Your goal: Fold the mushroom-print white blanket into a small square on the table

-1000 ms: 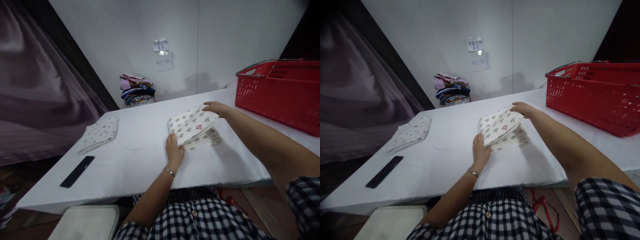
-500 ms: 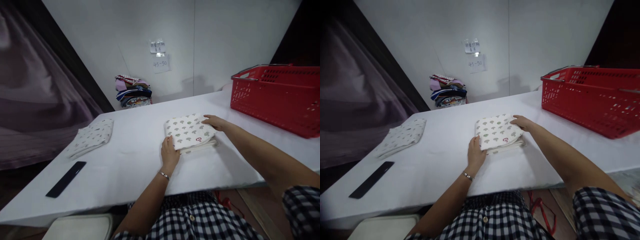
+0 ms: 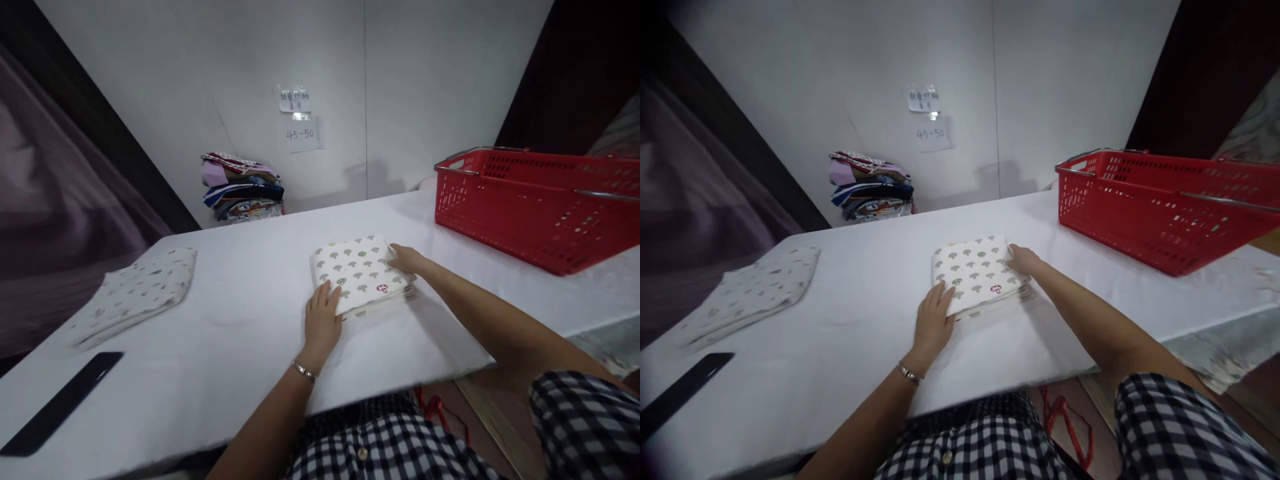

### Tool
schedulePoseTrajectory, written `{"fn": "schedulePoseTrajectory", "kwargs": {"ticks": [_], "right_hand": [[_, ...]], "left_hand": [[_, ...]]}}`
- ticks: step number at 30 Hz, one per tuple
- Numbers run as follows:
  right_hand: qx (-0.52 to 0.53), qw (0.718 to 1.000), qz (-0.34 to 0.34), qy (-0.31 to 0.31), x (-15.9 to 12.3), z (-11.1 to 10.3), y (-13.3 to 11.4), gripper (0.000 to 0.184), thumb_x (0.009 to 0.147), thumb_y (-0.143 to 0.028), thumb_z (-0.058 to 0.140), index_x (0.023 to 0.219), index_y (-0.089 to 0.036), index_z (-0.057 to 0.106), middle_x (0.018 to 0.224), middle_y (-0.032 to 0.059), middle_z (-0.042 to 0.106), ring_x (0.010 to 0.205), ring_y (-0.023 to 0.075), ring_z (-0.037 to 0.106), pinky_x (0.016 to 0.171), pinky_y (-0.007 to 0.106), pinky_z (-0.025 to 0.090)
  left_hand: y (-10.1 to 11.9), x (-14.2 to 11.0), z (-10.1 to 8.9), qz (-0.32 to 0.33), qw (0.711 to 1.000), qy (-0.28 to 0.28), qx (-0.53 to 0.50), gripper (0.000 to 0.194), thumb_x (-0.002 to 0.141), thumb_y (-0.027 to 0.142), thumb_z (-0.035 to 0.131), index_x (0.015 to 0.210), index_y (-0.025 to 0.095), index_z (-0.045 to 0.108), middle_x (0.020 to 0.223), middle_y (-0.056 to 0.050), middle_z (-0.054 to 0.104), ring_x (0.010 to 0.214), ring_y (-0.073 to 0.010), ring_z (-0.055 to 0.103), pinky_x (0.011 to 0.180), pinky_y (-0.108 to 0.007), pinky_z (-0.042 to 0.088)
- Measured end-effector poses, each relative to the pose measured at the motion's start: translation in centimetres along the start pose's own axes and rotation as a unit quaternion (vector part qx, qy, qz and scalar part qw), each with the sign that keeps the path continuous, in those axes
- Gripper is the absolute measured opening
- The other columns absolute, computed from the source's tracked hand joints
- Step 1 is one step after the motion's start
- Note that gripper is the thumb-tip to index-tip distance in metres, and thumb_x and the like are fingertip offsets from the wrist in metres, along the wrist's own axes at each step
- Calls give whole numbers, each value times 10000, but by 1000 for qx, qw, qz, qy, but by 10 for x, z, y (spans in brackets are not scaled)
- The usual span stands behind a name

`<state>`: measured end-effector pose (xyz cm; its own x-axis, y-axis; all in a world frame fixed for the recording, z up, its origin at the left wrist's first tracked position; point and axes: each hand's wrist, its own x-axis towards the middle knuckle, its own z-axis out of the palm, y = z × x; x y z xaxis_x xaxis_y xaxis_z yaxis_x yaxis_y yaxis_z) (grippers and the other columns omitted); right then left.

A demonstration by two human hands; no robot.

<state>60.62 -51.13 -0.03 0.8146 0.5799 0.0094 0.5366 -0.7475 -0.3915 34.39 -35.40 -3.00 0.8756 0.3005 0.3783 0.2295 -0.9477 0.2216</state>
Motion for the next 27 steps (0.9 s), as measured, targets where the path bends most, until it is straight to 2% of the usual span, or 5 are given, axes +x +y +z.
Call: {"fn": "schedulePoseTrajectory", "kwargs": {"ticks": [8,14,19,24,27], "right_hand": [[-95,977,-188,19,-16,18,-49,572,899,-448,400,1407,-189,351,1495,114,287,1372,262,229,1092,430,222],[-146,980,-134,-21,-21,48,-35,614,900,-543,311,1405,-197,360,1509,123,252,1385,283,194,1089,503,182],[-166,977,-125,-41,-16,41,-45,635,893,-552,319,1396,-169,378,1499,147,265,1375,309,215,1077,533,199],[-165,975,-150,9,9,36,-77,661,914,-533,297,1431,-121,314,1517,160,203,1398,293,140,1107,490,157],[-156,978,-141,11,27,45,-77,675,919,-537,284,1437,-104,299,1519,152,200,1399,282,138,1115,457,156]], "left_hand": [[-4,-2,-6,3,999,-43,15,565,771,123,513,1324,221,453,1422,-62,433,1309,-243,364,1079,-453,290],[-10,2,-23,-3,996,-90,-14,460,811,350,548,1261,257,521,1374,-64,492,1269,-275,424,1073,-527,269],[-9,53,-42,-19,997,-62,-39,454,866,548,421,1146,246,610,1311,-86,548,1244,-279,456,1045,-491,326],[-11,119,-8,-31,998,-45,-22,514,892,453,412,1327,183,454,1479,-133,331,1393,-287,220,1104,-539,197],[-16,135,21,-69,995,-68,-18,563,882,472,409,1362,177,408,1499,-142,286,1406,-290,176,1107,-554,167]]}}
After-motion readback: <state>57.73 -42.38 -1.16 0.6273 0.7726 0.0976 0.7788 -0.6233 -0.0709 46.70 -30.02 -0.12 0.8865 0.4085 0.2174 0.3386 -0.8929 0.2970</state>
